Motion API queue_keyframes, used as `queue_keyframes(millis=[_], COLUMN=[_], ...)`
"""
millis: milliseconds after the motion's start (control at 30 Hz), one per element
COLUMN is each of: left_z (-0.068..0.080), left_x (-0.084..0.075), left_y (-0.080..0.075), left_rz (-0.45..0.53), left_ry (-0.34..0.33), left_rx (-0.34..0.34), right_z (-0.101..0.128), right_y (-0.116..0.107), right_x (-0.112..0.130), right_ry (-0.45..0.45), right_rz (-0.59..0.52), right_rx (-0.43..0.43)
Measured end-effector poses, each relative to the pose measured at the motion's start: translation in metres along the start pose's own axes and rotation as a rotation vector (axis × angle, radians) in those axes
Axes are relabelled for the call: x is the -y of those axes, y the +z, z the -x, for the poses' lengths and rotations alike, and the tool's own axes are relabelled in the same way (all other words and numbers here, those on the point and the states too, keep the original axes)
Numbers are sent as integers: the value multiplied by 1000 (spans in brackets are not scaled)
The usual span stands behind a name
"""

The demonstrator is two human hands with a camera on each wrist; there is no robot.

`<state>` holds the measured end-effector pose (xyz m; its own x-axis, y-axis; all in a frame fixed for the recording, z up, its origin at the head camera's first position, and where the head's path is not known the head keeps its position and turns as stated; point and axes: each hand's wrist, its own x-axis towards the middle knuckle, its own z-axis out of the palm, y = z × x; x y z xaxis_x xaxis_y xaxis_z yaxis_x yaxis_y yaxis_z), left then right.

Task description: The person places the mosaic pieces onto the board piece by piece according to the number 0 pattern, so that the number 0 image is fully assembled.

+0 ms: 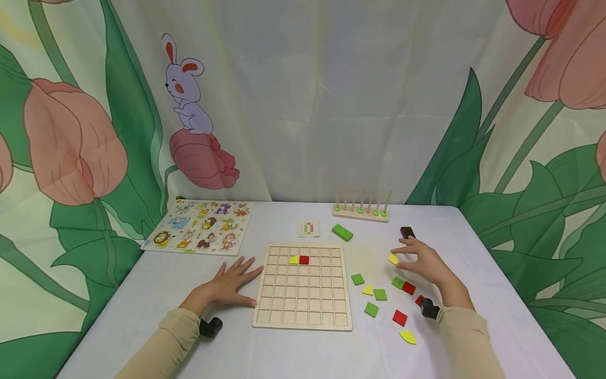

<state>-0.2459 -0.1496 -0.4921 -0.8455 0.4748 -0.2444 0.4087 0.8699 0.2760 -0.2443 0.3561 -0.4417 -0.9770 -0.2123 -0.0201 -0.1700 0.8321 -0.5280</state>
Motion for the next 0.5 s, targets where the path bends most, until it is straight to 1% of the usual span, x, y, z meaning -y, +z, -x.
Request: queue_keyframes(millis=[267,500], left_z=[-1,-2], left_x=[2,3], left_y=[3,3], left_rz=[4,-2], left_ry=[-3,-10], left_rx=[1,3], right_z=[-24,-42], right_y=[7,20], right_x=[27,51], right_ry=[-78,-186], right_rz=[-3,10], right_rx=[7,6])
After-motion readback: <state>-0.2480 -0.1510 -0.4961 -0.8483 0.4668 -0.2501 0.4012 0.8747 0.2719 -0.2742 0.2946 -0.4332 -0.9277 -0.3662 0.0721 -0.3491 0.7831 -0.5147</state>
